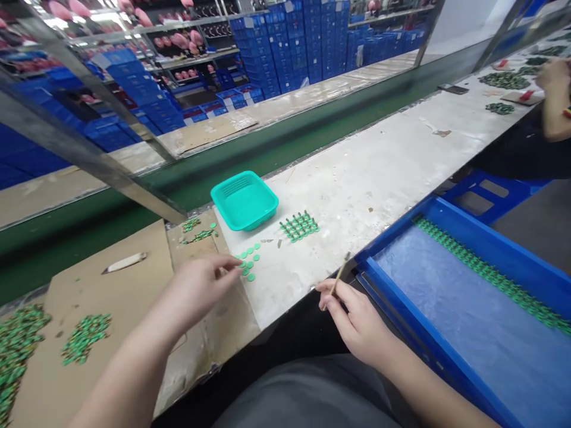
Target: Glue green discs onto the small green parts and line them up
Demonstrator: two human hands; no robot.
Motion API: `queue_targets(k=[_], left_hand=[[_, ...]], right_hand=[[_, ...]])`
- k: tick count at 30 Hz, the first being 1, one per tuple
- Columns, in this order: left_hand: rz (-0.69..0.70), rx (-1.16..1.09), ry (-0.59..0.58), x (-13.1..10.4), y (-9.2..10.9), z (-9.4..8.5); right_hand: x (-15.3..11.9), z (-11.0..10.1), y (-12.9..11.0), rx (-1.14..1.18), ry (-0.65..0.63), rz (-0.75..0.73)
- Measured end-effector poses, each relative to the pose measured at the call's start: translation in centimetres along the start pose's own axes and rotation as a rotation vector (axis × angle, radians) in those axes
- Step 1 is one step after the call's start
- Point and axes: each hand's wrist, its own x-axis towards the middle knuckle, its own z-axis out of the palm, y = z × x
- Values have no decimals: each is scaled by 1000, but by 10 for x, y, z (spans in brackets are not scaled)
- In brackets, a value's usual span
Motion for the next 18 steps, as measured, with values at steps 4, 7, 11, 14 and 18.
queue_targets(k=[4, 7, 11, 14, 18], left_hand=[[57, 36, -51, -25, -2, 29], [74, 31, -47, -30, -1, 42], [88, -52, -74, -37, -6, 39], [55, -146, -90, -60, -17, 32], [-62, -241, -12, -104, -41, 32]], right_hand=[[4, 10, -10, 14, -73, -19], [6, 17, -21, 28, -96, -71], [5, 25, -35, 60, -171, -61], [5, 32, -45, 68, -255, -59], [12, 42, -59, 118, -343, -126]])
